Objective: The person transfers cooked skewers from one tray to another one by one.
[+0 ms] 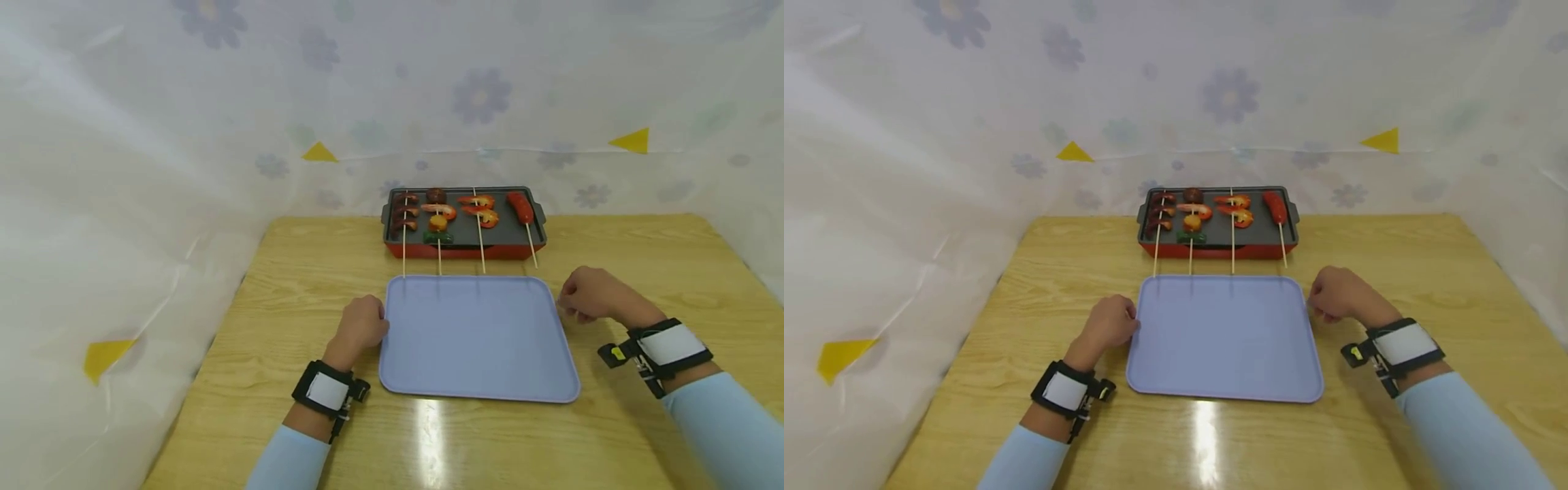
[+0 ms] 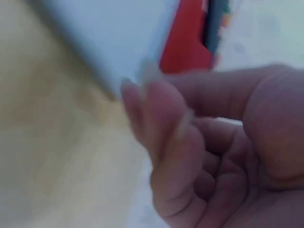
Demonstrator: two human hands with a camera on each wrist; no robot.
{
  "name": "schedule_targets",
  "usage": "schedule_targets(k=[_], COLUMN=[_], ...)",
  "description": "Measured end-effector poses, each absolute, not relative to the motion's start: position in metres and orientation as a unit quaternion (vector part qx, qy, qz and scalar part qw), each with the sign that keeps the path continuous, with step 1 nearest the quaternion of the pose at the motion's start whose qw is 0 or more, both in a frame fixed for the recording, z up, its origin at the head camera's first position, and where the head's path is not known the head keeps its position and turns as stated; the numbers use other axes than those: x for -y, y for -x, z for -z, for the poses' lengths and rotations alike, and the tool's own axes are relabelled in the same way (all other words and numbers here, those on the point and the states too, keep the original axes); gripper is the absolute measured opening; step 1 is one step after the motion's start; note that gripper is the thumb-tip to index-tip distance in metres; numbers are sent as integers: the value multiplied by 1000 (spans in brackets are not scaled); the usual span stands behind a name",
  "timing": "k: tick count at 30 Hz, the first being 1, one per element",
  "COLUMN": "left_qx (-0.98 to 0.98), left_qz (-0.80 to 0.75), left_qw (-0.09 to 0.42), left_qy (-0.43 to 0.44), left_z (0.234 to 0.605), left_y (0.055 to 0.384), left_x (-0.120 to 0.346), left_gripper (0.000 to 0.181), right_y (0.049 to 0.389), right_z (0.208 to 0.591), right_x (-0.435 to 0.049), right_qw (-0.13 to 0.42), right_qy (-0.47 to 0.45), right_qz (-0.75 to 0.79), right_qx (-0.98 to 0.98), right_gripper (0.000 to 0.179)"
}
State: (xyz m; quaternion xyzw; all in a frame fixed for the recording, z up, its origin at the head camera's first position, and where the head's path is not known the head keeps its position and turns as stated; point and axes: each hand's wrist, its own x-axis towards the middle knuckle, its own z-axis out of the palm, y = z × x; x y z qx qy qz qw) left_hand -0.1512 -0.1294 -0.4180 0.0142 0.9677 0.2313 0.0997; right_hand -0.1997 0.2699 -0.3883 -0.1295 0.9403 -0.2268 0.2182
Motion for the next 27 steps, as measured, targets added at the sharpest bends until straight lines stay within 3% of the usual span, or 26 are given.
schedule_targets(k=[8, 27], left_qx=[-965, -963], left_qz=[-237, -248], left_qw=[109, 106], left_qy=[-4, 2], left_z=[422, 424], left_y=[153, 154], left_x=[130, 132], left_gripper=[19, 28], right_y=[234, 259], right_z=[353, 369], right_x=[-258, -232], right_qw=[109, 121], right_qy=[78, 36], right_qz=[265, 306], right_qx=[-955, -944], right_gripper=[39, 29])
